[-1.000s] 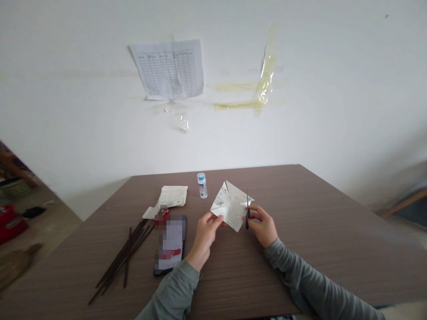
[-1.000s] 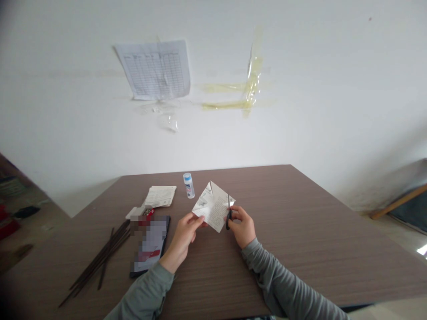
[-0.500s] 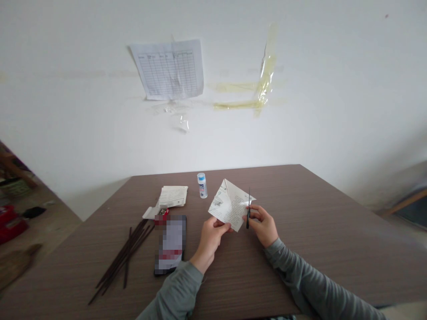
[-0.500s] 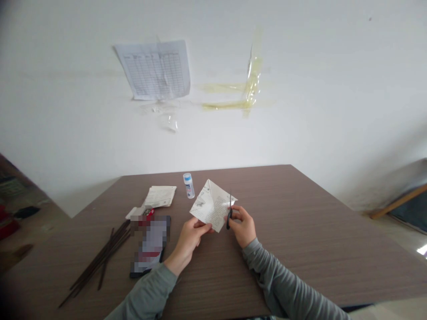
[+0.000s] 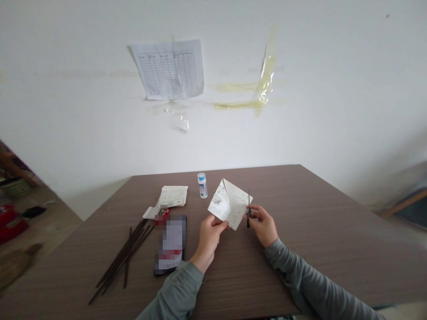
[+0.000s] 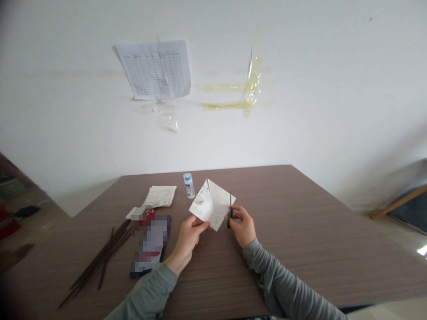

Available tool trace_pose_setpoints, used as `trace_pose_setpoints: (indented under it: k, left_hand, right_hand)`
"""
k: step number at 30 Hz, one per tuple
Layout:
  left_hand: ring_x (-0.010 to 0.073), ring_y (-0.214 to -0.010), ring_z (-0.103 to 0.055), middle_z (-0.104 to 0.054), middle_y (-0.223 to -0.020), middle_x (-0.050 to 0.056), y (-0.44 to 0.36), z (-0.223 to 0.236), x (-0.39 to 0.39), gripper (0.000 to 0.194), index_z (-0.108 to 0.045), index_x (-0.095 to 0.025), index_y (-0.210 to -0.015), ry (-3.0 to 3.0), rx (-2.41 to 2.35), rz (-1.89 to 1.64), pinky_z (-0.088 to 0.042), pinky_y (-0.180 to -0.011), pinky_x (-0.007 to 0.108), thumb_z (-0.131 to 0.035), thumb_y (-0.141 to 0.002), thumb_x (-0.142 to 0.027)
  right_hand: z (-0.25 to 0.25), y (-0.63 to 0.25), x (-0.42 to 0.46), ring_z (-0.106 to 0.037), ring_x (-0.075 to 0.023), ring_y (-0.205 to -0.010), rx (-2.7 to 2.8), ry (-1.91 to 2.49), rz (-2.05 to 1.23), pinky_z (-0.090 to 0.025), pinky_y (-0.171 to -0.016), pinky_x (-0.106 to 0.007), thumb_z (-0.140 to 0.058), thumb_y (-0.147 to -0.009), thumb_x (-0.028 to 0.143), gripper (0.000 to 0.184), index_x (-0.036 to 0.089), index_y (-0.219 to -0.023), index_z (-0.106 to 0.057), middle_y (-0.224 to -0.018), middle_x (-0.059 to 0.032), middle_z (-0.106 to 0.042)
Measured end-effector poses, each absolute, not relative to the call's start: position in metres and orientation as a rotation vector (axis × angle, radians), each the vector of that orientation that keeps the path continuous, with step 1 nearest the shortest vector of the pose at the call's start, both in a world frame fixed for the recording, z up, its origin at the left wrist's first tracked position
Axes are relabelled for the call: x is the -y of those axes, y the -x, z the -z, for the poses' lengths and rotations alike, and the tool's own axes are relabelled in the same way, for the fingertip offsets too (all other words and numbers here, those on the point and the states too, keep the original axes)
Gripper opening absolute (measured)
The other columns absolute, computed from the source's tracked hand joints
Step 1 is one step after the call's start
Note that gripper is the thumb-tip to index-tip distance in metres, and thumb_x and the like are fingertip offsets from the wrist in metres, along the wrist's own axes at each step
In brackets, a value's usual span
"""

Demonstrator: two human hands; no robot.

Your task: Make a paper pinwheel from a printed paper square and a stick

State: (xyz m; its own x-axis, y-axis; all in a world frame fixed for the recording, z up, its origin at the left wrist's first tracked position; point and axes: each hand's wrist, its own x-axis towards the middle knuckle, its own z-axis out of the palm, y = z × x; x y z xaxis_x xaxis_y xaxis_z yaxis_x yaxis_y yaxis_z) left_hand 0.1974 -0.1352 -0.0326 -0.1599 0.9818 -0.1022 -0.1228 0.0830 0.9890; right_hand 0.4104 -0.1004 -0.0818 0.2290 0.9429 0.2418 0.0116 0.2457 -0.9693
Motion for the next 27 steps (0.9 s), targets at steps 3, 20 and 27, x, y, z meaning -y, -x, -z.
trace_pose_setpoints:
  k: [3,20,27]
  left_hand:
    - [0.0322,-0.081,-0.09,-0.093,-0.082,0.009,-0.194,0.03,0.134,0.021,-0.094,-0.022,-0.092,-0.963,-1.305,-1.353,-0.052,-0.054,0.028,-0.106,-0.074,-0.021]
    - [0.0347,-0.091,-0.097,-0.091,-0.084,0.008,-0.18,0.034,0.123,0.049,-0.07,-0.028,-0.078,-0.925,-1.256,-1.541,-0.035,-0.046,0.02,-0.11,-0.065,-0.05]
    - [0.032,-0.089,-0.097,-0.094,-0.092,0.009,-0.18,0.031,0.123,0.048,-0.074,-0.026,-0.082,-0.899,-1.234,-1.579,-0.034,-0.047,0.02,-0.112,-0.064,-0.049]
  right_hand:
    - [0.086,-0.412,0.099,-0.08,-0.0301,-0.075,1.13,1.121,-0.896,-0.065,-0.072,-0.042,-0.102,-0.074,0.063,0.055,0.026,-0.111,-0.088,-0.078,-0.0061,-0.089]
    - [0.084,-0.411,0.113,-0.085,-0.0314,-0.091,1.359,1.081,-1.27,-0.073,-0.089,-0.046,-0.109,-0.079,0.082,0.074,0.023,-0.123,-0.099,-0.096,-0.009,-0.093]
    - [0.074,-0.411,0.119,-0.08,-0.0293,-0.086,1.392,1.093,-1.34,-0.068,-0.085,-0.045,-0.109,-0.076,0.078,0.075,0.02,-0.121,-0.098,-0.091,-0.0079,-0.089]
